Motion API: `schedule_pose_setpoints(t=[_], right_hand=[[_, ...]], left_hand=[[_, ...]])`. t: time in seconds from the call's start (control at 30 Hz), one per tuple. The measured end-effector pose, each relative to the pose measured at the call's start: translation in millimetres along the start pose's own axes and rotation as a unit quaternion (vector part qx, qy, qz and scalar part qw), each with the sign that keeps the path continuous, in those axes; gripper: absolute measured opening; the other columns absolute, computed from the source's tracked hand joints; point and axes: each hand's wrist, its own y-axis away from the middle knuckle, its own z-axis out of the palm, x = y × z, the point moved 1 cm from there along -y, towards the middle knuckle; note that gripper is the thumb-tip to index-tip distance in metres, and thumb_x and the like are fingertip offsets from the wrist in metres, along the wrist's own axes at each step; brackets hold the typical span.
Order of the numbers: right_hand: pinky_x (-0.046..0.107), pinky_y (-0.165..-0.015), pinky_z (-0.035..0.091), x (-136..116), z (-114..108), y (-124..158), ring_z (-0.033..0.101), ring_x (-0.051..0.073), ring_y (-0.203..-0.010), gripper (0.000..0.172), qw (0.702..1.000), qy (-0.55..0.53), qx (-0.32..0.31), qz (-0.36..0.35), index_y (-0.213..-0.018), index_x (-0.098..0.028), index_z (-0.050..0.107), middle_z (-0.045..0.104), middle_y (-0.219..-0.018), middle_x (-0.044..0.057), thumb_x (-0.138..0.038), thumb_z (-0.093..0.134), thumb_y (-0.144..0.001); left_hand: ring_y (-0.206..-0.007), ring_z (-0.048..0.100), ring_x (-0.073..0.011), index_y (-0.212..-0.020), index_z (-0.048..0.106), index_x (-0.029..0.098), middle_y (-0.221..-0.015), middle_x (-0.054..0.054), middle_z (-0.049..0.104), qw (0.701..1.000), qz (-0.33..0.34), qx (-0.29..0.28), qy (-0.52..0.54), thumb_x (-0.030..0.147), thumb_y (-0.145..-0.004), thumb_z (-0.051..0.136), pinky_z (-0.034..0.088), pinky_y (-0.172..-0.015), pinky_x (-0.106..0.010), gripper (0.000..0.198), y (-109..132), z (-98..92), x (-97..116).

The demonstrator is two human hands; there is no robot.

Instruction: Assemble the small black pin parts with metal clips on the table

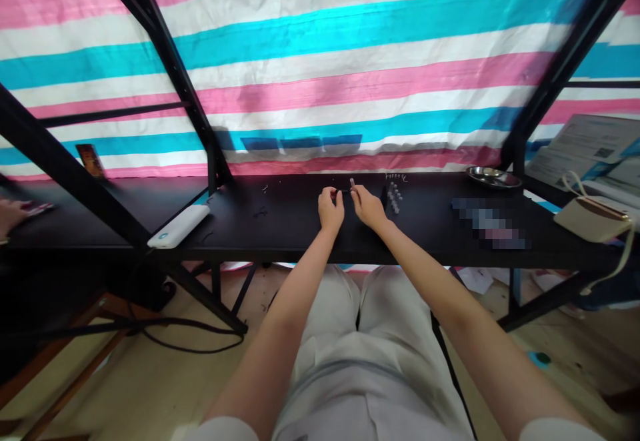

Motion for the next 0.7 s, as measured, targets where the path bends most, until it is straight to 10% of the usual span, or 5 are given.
schedule_pose_setpoints(t=[0.7], right_hand=[[0.027, -0.069, 0.042, 6, 17, 5, 0.063, 0.021, -0.090, 0.032, 0.994, 0.081, -0.077, 0.017, -0.112, -0.018, 0.055, 0.067, -0.104, 0.010, -0.030, 0.031, -0.095]], left_hand=[[-0.086, 0.055, -0.0163, -0.096, 0.049, 0.021, -0.088, -0.005, 0.057, 0.999, -0.018, 0.031, -0.004, 0.022, -0.089, 0.044, 0.042, -0.082, -0.029, 0.008, -2, -2.5, -4]])
